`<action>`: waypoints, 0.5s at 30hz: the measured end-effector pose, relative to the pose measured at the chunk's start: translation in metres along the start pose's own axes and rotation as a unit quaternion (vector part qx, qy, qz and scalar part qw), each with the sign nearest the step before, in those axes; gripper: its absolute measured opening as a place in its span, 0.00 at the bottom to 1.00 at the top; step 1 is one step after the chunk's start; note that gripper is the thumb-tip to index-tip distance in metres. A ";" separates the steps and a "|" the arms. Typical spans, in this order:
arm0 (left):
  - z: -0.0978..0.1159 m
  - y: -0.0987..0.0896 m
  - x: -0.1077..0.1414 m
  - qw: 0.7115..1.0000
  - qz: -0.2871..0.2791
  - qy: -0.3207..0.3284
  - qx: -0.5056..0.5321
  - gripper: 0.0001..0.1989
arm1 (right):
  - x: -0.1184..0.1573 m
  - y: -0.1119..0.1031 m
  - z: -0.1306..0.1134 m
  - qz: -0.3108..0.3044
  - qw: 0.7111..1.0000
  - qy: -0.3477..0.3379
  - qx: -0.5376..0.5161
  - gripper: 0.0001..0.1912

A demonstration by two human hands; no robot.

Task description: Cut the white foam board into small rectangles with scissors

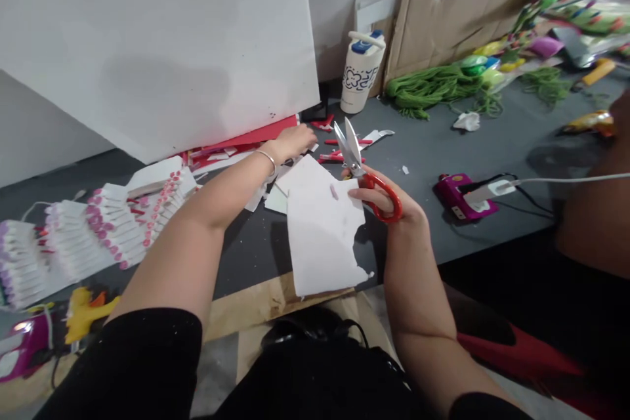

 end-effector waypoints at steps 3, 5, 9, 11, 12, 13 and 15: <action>-0.008 -0.002 -0.012 0.999 -0.048 -0.020 0.004 0.12 | -0.001 -0.002 0.001 -0.004 1.000 -0.015 0.005 0.19; -0.016 -0.010 -0.018 0.996 -0.029 -0.045 0.065 0.07 | -0.001 -0.003 0.001 -0.010 1.000 -0.025 0.007 0.18; -0.036 -0.037 -0.012 0.933 0.157 -0.140 0.291 0.03 | -0.001 -0.001 0.001 -0.017 1.000 -0.017 -0.002 0.18; -0.043 -0.052 0.005 0.875 0.233 -0.180 0.384 0.04 | 0.000 0.001 -0.001 -0.009 1.000 -0.019 -0.012 0.19; -0.044 -0.058 0.017 0.849 0.254 -0.195 0.420 0.05 | 0.000 0.003 -0.001 -0.004 1.000 -0.022 -0.016 0.19; -0.045 -0.062 0.030 0.825 0.267 -0.211 0.451 0.06 | 0.000 0.004 -0.002 0.004 0.999 -0.024 -0.020 0.19; -0.044 -0.065 0.060 0.783 0.279 -0.244 0.500 0.06 | -0.001 0.007 -0.001 0.017 0.999 -0.021 -0.025 0.20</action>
Point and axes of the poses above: each hand's wrist, its own x-axis away from the middle knuckle, its own y-axis out of the palm, z = x × y, the point moved 3 cm from there along -x, towards the middle knuckle, and after that the axes turned 1 degree about -y, right-handed, at the moved point
